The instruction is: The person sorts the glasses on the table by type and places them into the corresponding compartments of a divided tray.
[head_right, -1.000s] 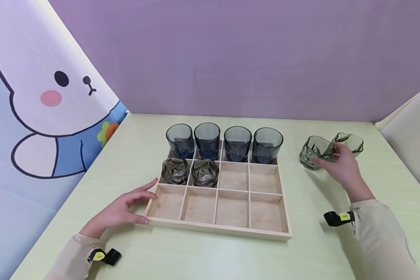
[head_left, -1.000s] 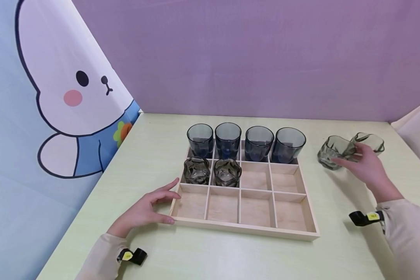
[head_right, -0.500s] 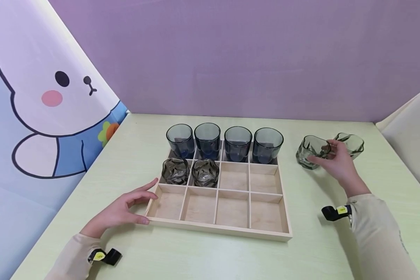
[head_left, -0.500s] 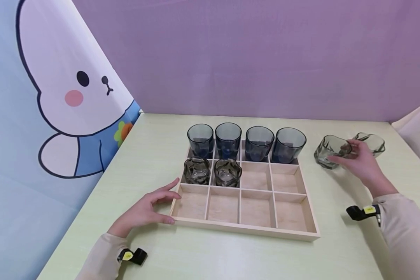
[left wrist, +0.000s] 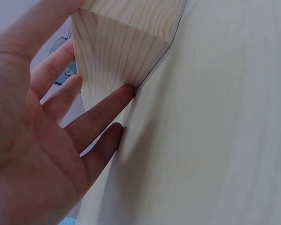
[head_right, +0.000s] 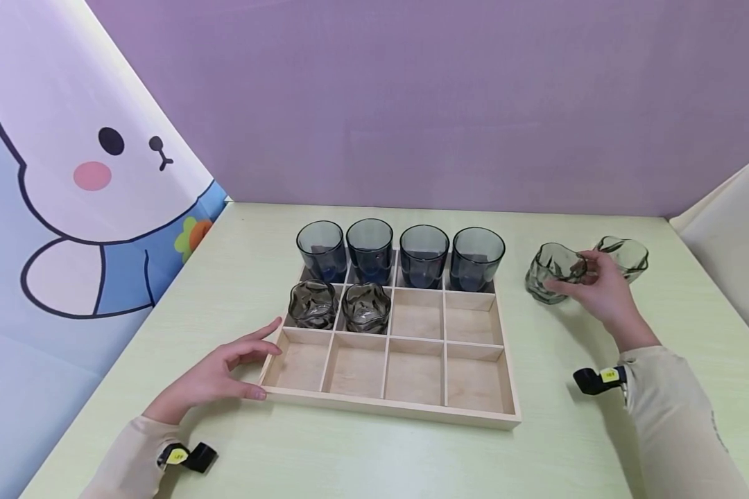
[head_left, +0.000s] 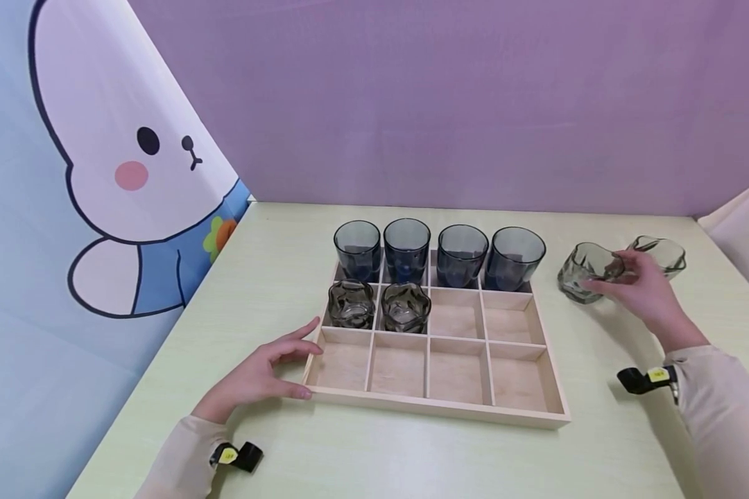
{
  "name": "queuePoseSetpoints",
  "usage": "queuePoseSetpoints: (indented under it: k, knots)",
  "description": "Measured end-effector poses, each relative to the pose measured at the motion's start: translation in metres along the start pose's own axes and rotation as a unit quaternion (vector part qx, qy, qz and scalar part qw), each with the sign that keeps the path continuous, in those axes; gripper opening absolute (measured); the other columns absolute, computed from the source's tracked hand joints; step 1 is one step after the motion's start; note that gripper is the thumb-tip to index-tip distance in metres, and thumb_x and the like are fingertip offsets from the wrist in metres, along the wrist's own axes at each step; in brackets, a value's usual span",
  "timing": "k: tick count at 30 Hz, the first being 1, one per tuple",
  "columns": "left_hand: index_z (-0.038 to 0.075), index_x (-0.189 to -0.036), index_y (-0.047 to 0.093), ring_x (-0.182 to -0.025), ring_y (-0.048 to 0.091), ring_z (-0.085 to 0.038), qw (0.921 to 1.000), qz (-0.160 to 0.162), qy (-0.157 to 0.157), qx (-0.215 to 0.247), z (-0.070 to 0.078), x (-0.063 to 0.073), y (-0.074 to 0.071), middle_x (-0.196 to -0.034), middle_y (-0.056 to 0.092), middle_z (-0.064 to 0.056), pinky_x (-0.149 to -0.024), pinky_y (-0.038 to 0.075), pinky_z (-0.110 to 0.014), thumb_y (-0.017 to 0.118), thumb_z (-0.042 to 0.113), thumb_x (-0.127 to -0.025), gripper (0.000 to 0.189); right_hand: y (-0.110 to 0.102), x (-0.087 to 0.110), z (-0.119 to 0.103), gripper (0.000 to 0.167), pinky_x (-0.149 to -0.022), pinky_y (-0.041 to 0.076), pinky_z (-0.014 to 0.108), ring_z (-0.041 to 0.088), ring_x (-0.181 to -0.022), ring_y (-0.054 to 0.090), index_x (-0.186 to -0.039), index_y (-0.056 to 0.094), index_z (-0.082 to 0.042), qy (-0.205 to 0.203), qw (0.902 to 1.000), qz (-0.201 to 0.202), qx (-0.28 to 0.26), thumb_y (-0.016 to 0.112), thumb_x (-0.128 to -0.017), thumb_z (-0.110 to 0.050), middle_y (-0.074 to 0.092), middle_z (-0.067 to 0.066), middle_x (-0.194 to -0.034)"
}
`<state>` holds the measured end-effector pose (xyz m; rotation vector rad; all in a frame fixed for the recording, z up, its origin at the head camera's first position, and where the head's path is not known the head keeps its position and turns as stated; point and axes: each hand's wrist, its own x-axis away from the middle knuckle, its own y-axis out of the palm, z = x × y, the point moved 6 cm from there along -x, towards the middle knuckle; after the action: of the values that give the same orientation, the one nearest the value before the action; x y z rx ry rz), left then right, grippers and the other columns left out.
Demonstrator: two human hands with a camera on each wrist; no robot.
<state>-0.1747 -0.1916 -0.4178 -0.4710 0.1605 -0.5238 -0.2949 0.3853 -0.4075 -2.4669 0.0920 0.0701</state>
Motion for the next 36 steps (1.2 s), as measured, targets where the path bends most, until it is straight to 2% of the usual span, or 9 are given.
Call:
queuePoseSetpoints:
  k: [4,12,16,20,23,29,36]
  knots:
    - [0.005,-0.124,0.066,-0.137,0.041,-0.039,1.0,0.0,-0.001,0.001,-0.001,0.0,0.0,-0.162,0.024,-0.013,-0.105,0.038,-0.021,0.089,0.016,-0.074,0.056,0.001,0.0,0.0,0.086,-0.064,0.045,0.012,-0.004,-0.085,0.047,-0.145,0.032,0.008,0.006,0.9998,-0.007,0.02,0.081,-0.085,-0.03,0.047,0.015,-0.12]
    - [0.005,-0.124,0.066,-0.138,0.04,-0.04,1.0,-0.002,0.001,0.004,-0.003,0.0,-0.001,-0.163,0.023,-0.013,-0.106,0.037,-0.02,0.089,0.015,-0.074,0.057,0.003,0.004,-0.002,0.082,-0.066,0.042,0.016,0.01,-0.088,0.048,-0.139,0.037,0.006,-0.002,0.9989,-0.007,0.046,0.083,-0.083,-0.033,0.051,0.018,-0.119]
    - [0.004,-0.124,0.065,-0.138,0.039,-0.04,1.0,-0.002,0.002,0.005,-0.003,0.0,0.0,-0.162,0.023,-0.013,-0.106,0.036,-0.02,0.088,0.015,-0.074,0.056,0.005,0.009,-0.001,0.081,-0.067,0.042,0.017,0.007,-0.087,0.048,-0.138,0.039,0.004,-0.005,0.9986,-0.004,0.052,0.083,-0.082,-0.034,0.052,0.019,-0.119]
    - [0.003,-0.124,0.065,-0.138,0.039,-0.04,1.0,-0.002,0.003,0.006,-0.002,-0.001,0.0,-0.162,0.023,-0.014,-0.106,0.037,-0.021,0.088,0.015,-0.074,0.057,0.003,0.014,-0.002,0.081,-0.069,0.041,0.016,-0.003,-0.088,0.046,-0.139,0.04,0.002,-0.01,0.9984,0.005,0.055,0.084,-0.081,-0.033,0.052,0.017,-0.123]
    - [0.003,-0.125,0.065,-0.138,0.04,-0.041,1.0,-0.003,0.002,0.004,-0.002,-0.001,0.001,-0.162,0.023,-0.014,-0.106,0.036,-0.021,0.088,0.015,-0.074,0.057,0.001,0.019,-0.005,0.081,-0.071,0.039,0.014,-0.008,-0.087,0.045,-0.14,0.041,0.0,-0.011,0.9984,0.015,0.053,0.085,-0.08,-0.032,0.053,0.011,-0.122]
    - [0.005,-0.125,0.065,-0.137,0.042,-0.039,1.0,-0.002,0.002,0.001,-0.003,-0.001,-0.001,-0.163,0.023,-0.013,-0.106,0.037,-0.021,0.089,0.016,-0.073,0.057,-0.003,0.026,-0.016,0.08,-0.069,0.039,0.01,-0.008,-0.087,0.047,-0.14,0.041,-0.001,-0.019,0.9989,0.023,0.035,0.086,-0.08,-0.029,0.053,0.0,-0.113]
    - [0.005,-0.125,0.065,-0.138,0.039,-0.04,1.0,-0.001,0.004,0.002,-0.003,-0.001,-0.001,-0.162,0.024,-0.013,-0.107,0.035,-0.02,0.089,0.016,-0.074,0.057,-0.003,0.031,-0.022,0.06,-0.069,0.04,0.012,-0.009,-0.087,0.049,-0.122,0.048,-0.028,-0.032,0.9989,0.023,0.027,0.088,-0.077,-0.025,0.053,-0.011,-0.109]
